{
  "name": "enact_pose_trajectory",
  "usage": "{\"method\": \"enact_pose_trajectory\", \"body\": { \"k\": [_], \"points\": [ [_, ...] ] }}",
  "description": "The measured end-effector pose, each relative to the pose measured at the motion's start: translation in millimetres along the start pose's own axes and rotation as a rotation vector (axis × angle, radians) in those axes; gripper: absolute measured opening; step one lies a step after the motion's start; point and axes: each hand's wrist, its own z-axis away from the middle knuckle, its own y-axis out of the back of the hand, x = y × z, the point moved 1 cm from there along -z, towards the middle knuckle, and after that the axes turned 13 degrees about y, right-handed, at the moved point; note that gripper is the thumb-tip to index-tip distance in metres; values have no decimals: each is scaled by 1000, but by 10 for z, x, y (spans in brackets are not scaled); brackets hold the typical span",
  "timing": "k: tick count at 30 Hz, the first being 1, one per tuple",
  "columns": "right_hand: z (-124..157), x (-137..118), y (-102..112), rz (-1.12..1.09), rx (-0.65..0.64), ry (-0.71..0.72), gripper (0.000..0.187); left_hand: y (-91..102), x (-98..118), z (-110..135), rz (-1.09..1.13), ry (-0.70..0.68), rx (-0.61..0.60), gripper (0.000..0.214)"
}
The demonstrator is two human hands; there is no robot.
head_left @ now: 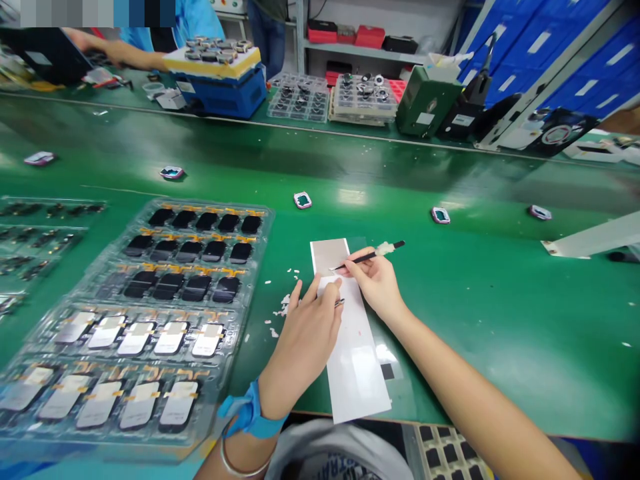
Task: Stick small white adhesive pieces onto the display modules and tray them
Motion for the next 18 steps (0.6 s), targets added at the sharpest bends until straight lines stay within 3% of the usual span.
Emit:
{"method": "enact_pose_trajectory", "body": {
  "k": [7,11,15,18],
  "points": [
    [47,-226,134,-35,44,7,43,-26,15,-8,58,30,23,25],
    [34,-146,142,-31,56,7,48,-39,3,-4,113,30,23,21],
    [-17,-48,144,-40,14,-19,53,9,-28,17,175,30,39,13],
    [-43,-110,208,-60,-65,-52,51,65,-62,30,240,65,67,10]
  ]
}}
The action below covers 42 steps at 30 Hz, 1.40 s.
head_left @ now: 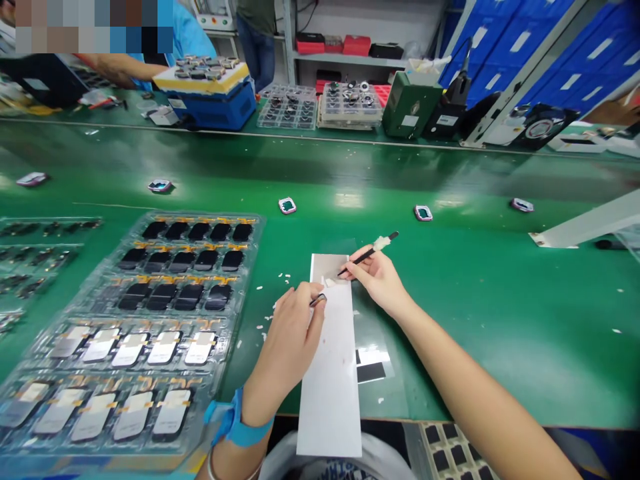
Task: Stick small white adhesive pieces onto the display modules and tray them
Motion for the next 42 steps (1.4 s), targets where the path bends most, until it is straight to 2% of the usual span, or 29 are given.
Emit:
{"method": "enact_pose_trajectory", "body": {
  "k": [3,9,13,19,29,36,42],
  "points": [
    [13,-123,62,-15,-113,-58,48,41,-7,-3,43,20,6,11],
    [55,-172,91,-21,-278,-152,42,52,-18,20,105,-9,-110,12],
    [66,-134,97,-39,-313,-165,40,39,-38,61,-31,-57,-124,10],
    [76,-161,100,-85,-364,-181,41,-6,-18,100,-239,-107,-105,22],
    [32,-188,239,-40,-299,-138,37,12,-75,109,-136,-137,-53,17],
    [67,-130,116,-61,-307,-176,39,17,-57,112,-196,-109,-151,17],
    [68,-188,62,-121,-293,-190,38,4,-64,93,-180,-76,-134,11]
  ]
}}
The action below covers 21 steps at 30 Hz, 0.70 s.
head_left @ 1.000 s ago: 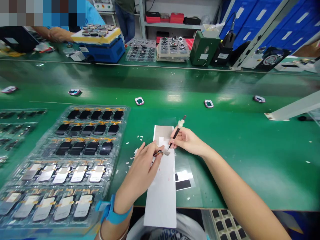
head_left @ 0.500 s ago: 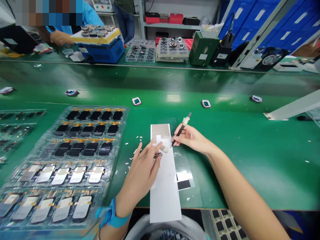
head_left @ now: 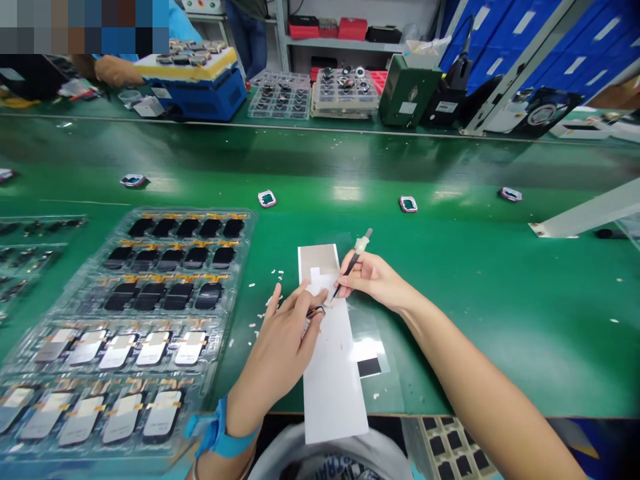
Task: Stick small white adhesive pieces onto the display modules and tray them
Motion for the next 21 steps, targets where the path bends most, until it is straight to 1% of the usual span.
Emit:
{"method": "enact_pose_trajectory", "body": {
  "k": [4,6,7,9,11,12,14,16,18,21],
  "points": [
    [2,-144,61,-31,62,52,37,17,-12,-7,157,9,5,7],
    [55,-254,46,-47,149,124,33,46,4,7,314,29,47,9],
    [106,-311,8,-54,211,178,30,61,20,20,415,48,76,9],
    [254,-398,-138,-53,352,305,24,81,66,57,642,103,119,9],
    [439,-421,-352,-29,476,423,16,74,125,98,850,152,104,10],
    [530,-403,-466,-14,531,468,14,60,156,118,936,173,81,11],
    [676,-319,-674,-2,602,510,11,16,209,149,1083,202,34,13],
    [755,-205,-819,-7,655,536,10,-36,248,171,1214,223,18,16],
    [775,-98,-895,-20,680,551,12,-87,276,185,1314,231,12,20],
    [765,18,-912,-17,666,556,14,-149,303,188,1374,241,0,25]
  ]
}}
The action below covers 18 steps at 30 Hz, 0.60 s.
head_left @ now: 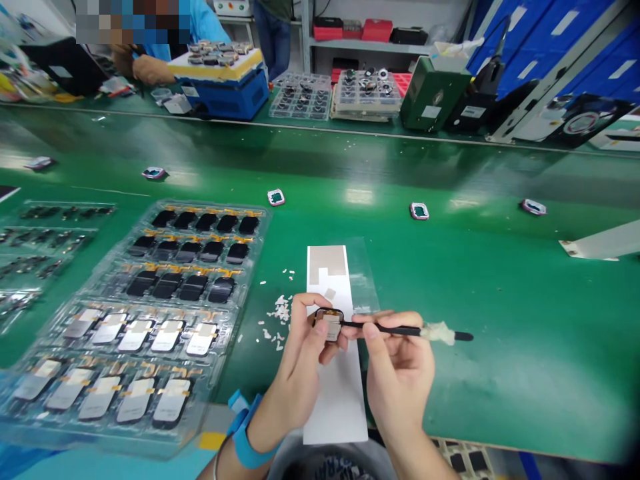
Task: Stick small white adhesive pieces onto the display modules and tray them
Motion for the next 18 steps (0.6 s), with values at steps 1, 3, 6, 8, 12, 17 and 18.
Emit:
{"method": "enact_pose_trajectory", "body": {
  "k": [1,3,6,8,12,17,18],
  "points": [
    [7,24,10,3,-6,2,14,-9,-14,-4,3,1,1,25],
    [15,57,34,7,-9,3,14,-22,-33,-13,7,-2,11,24],
    [21,79,50,1,-11,-6,14,-34,-45,-23,16,8,21,25],
    [22,81,40,-2,-9,-12,14,-38,-46,-25,23,23,28,26],
    [19,70,-6,-6,34,-12,12,-40,-35,-18,41,30,39,27],
    [24,66,-12,10,58,-8,12,-45,-27,-6,41,21,39,27],
    [26,69,-3,16,54,-11,12,-46,-27,-8,40,20,44,28]
  ]
}}
